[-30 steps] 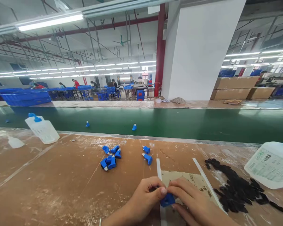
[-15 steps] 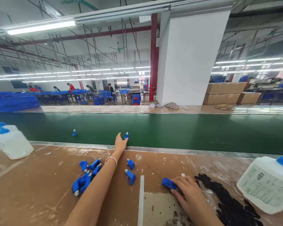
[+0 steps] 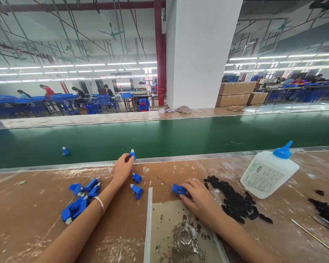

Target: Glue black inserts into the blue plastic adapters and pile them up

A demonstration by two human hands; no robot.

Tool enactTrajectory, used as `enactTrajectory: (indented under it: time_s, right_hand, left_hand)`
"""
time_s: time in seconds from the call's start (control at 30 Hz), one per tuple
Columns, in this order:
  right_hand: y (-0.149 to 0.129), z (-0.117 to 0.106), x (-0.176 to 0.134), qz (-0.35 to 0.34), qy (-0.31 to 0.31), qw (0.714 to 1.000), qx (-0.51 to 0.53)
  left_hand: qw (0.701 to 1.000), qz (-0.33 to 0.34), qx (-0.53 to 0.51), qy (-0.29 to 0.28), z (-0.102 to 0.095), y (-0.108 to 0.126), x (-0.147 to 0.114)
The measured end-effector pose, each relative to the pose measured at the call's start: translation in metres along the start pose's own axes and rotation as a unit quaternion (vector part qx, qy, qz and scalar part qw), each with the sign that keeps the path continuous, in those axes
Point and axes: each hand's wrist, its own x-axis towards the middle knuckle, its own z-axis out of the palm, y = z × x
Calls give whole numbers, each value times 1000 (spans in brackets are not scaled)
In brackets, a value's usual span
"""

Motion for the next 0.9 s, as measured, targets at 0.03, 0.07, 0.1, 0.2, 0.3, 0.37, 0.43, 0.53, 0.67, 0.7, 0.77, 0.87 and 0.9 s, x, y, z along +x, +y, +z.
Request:
enactTrajectory:
  time_s: [0.03,0.07,0.1,0.2,0.3,0.37,0.43,0.53,0.67,0.7,0.77,0.87,0.9]
  right_hand:
    - [0,-3,-1,-1,4,1000,11]
    - [-1,-6,-2,-1,8,1000,24]
    - [-3,-9,-3,-4,10,999,39]
    - [-13,-20,-9,-30,2,996,82]
    - [-30,-31,-18,-85,-17,991,105]
    - [-43,-38,-27,-122,-30,986,108]
    - [-57,-43,-36,-160,-39,981,101]
    - [-73,-47,-50,-220,-40,972,70]
    - [-85,-47,-65,-202,-38,978,44]
    - [-86,-46,-69,-182,-35,982,44]
    - [-86,-44,-79,-153,-12,988,36]
    - [-81,-39,-101,-133,49,990,-20]
    - [-78,-36,-111,-123,72,989,-42]
  left_hand:
    - [1000,18,4,-9,-6,1,-16]
    - [999,37,8,-21,-11,2,-31]
    - [998,56,12,-35,-15,3,-44]
    - [993,102,17,-60,-25,8,-76]
    - [990,137,2,-39,-33,26,-105]
    - [984,156,-70,-51,-42,46,-128]
    - [961,124,-201,-144,-53,66,-152]
    - [864,-1,-349,-363,-66,86,-183]
    - [739,-121,-439,-498,-66,89,-197]
    - [720,-138,-457,-503,-63,88,-198]
    - [693,-174,-484,-505,-58,87,-201]
    - [658,-223,-516,-501,-53,90,-208]
    - [650,-234,-524,-498,-52,92,-210]
